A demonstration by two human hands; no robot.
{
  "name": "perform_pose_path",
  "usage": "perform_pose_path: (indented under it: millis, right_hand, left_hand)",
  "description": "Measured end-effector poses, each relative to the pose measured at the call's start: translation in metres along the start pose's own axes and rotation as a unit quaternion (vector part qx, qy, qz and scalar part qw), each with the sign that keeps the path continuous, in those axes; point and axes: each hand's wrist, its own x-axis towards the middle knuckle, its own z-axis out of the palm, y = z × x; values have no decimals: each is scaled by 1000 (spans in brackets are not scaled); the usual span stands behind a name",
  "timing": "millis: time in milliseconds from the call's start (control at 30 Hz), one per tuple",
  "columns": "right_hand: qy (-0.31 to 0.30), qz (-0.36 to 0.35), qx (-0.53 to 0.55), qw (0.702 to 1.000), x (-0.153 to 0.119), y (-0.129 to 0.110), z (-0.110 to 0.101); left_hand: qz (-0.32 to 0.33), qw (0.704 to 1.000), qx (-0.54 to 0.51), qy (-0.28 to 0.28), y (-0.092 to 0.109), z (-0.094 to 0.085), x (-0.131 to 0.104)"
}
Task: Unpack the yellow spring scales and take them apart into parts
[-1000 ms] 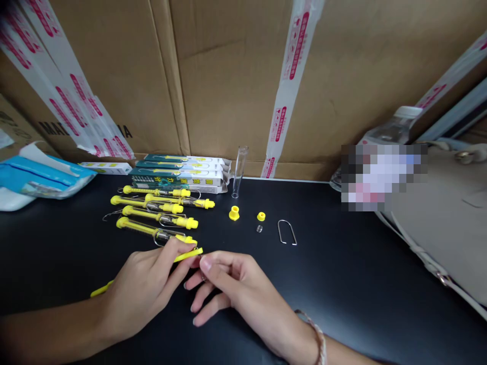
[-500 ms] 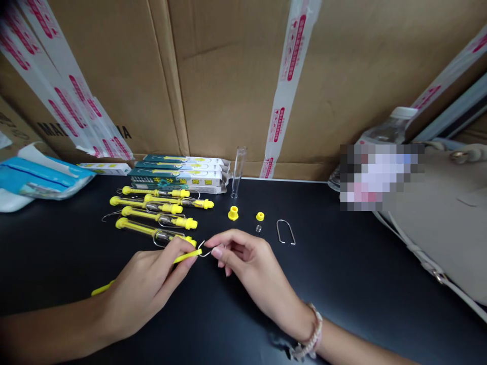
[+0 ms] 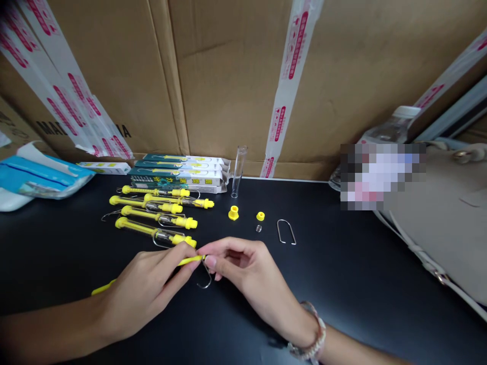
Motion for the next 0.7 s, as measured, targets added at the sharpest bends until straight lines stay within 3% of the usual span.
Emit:
perform_pose_path:
  millis: [200, 400, 567, 700]
  right_hand:
    - [34, -39, -38, 998, 0, -5, -3]
    - [117, -106, -137, 978, 8, -29, -37]
    - [42, -50, -239, 969, 11, -32, -49]
    - [-21, -104, -414, 904, 0, -24, -35]
  left_hand:
    - [-15, 998, -57, -3, -1, 1, -2]
    - [-20, 998, -62, -3, -1, 1, -3]
    - [-13, 999, -39, 7, -1, 0, -1]
    - [-15, 999, -31, 14, -1, 1, -1]
